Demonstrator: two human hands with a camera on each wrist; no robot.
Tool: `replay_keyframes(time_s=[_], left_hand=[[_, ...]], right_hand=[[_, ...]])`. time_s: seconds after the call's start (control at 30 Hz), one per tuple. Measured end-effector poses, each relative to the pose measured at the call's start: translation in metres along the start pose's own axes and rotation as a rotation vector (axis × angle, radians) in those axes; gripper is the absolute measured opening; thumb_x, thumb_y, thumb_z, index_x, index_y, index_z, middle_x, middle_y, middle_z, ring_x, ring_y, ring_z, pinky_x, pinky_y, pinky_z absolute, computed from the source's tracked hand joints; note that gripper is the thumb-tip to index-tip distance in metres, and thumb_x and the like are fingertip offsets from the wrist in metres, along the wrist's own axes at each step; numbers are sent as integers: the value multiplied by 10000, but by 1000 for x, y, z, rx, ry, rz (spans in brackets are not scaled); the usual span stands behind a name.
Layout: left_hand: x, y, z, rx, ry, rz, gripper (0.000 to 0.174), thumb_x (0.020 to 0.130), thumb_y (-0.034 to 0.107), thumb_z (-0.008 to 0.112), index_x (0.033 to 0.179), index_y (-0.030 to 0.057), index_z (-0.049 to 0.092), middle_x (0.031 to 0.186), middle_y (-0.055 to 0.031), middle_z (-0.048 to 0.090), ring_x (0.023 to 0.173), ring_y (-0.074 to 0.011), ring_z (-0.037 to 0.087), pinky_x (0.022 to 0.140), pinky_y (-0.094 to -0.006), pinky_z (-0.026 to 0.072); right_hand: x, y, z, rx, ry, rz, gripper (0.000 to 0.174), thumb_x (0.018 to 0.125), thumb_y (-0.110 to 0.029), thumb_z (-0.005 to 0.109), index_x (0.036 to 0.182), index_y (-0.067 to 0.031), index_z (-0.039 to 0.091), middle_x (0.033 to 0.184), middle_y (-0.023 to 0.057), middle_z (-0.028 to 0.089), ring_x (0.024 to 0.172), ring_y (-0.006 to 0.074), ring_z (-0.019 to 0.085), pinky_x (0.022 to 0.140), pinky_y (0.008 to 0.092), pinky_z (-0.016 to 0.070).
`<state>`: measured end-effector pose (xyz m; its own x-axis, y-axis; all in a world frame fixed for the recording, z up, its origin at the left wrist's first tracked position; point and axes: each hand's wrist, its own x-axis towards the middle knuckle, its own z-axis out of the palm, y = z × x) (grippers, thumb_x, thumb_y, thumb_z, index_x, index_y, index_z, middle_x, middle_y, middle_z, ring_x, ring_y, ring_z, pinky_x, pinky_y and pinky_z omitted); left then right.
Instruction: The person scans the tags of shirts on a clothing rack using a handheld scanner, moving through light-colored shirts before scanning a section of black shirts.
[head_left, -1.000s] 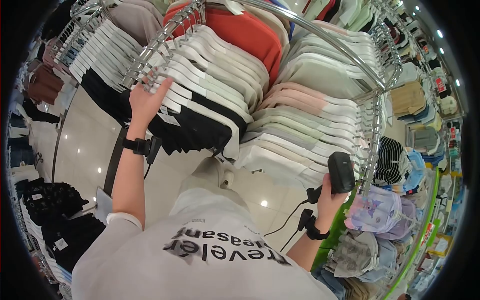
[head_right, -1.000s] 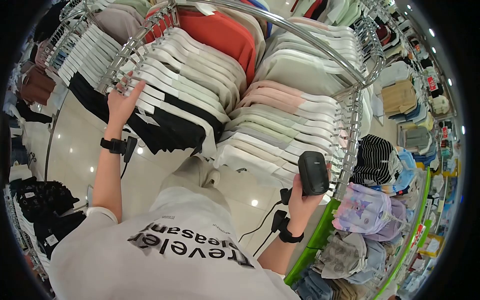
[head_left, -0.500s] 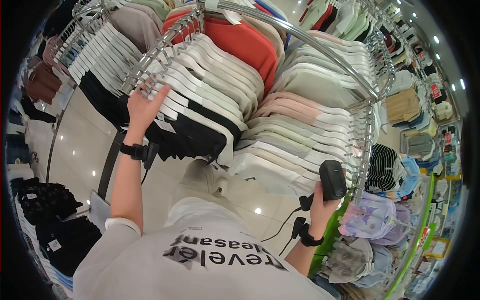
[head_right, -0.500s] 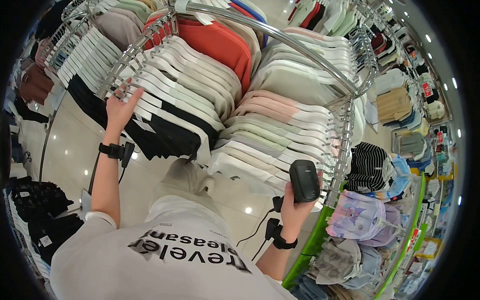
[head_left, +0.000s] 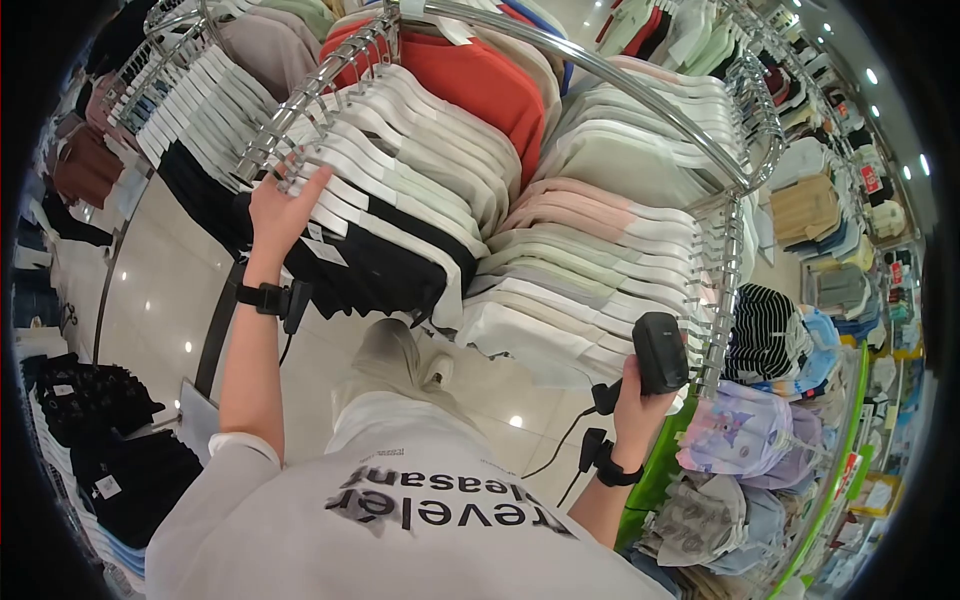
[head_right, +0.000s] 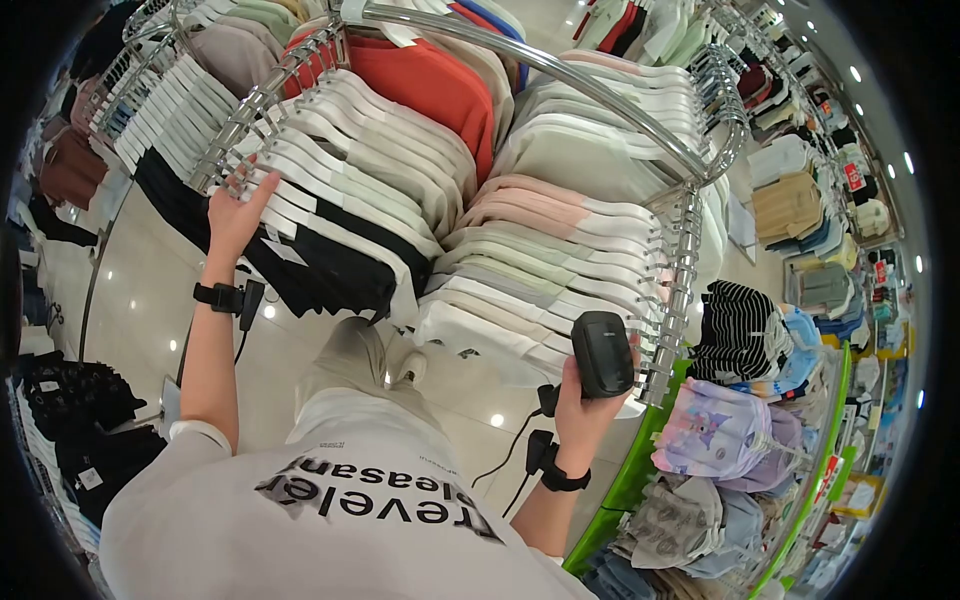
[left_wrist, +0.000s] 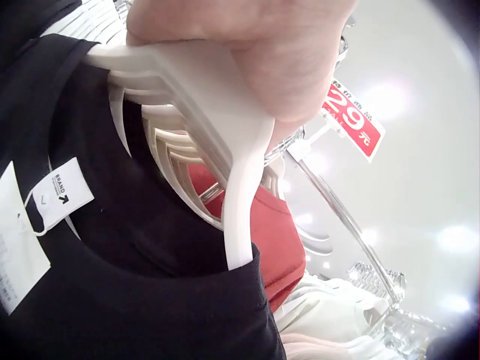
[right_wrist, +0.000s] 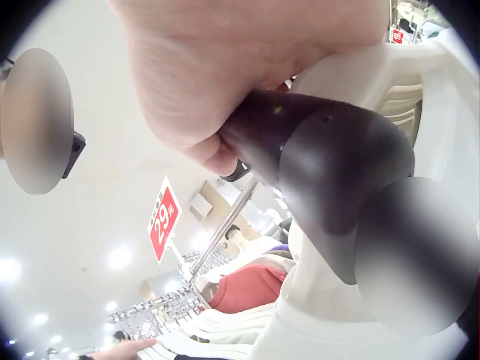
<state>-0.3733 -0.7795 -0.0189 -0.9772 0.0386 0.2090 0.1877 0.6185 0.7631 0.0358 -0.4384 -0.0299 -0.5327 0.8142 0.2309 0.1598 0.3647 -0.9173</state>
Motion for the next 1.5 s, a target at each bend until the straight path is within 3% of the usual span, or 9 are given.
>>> replay_keyframes(time_s=[0.33, 0.43, 0.5, 0.6, 0.8, 0.87, 1.37, 1.43, 1.5], left_hand=[[-9, 7, 5, -70, 53, -8, 793, 803, 476, 875, 1351, -49, 647, 1156, -164, 744, 1066, -204, 694, 963, -319, 513], [-10, -2, 8, -92, 143, 58, 788, 823, 449, 869, 1369, -59, 612, 1229, -176, 710, 1131, -230, 666, 1001, -341, 499], [-13, 1, 8, -62, 169, 56, 787, 824, 446, 867, 1370, -60, 609, 1249, -183, 699, 1148, -238, 659, 1011, -349, 495], [-12, -1, 8, -22, 191, 61, 764, 827, 436, 860, 1359, -53, 613, 1275, -199, 677, 1168, -264, 653, 1025, -368, 491], [-9, -8, 12, 17, 223, 66, 742, 823, 443, 851, 1322, -58, 626, 1233, -208, 689, 1140, -279, 662, 1015, -364, 488], [-8, -6, 13, 11, 214, 39, 694, 839, 405, 858, 1314, -47, 632, 1247, -182, 694, 1188, -246, 639, 1051, -341, 464], [-1, -21, 22, -75, 241, 38, 653, 835, 406, 866, 1271, -32, 657, 1138, -125, 705, 1017, -191, 659, 936, -318, 507], [0, -24, 24, -76, 256, 51, 627, 845, 369, 869, 1271, -38, 654, 1148, -111, 701, 1008, -169, 656, 925, -300, 508], [1, -27, 25, -99, 247, 50, 620, 850, 354, 870, 1271, -44, 650, 1153, -108, 700, 1011, -163, 655, 927, -295, 507]], right_hand=[[2, -7, 5, 54, 37, -30, 822, 880, -15, 785, 1528, 76, 288, 1614, 219, 361, 1386, 244, 504, 1091, 341, 469], [3, -4, 4, 66, 58, -40, 738, 872, -20, 791, 1493, 52, 398, 1588, 214, 388, 1430, 290, 462, 1121, 377, 440], [5, -2, 3, -12, 56, -110, 579, 848, -17, 797, 1379, 24, 571, 1544, 215, 425, 1464, 342, 422, 1152, 424, 399], [6, -9, 7, 62, 97, -84, 431, 818, -13, 800, 1233, 11, 687, 1466, 210, 495, 1485, 371, 388, 1166, 454, 369], [5, -18, 10, 86, 125, -73, 395, 802, -16, 799, 1185, 14, 709, 1394, 208, 571, 1427, 366, 458, 1157, 451, 379], [6, -14, 8, 80, 101, -65, 392, 805, -36, 802, 1182, 17, 710, 1404, 213, 567, 1397, 367, 485, 1149, 459, 386], [5, -10, 9, 23, 142, -88, 484, 783, -24, 807, 1242, 12, 659, 1423, 186, 506, 1440, 338, 427, 1141, 439, 385], [3, 2, 4, -101, 49, -176, 760, 874, -8, 749, 1537, 51, 382, 1644, 214, 353, 1465, 287, 444, 1155, 391, 417], [3, 5, 3, -120, 41, -188, 766, 874, -5, 746, 1542, 52, 376, 1640, 214, 359, 1460, 285, 449, 1155, 389, 417]])
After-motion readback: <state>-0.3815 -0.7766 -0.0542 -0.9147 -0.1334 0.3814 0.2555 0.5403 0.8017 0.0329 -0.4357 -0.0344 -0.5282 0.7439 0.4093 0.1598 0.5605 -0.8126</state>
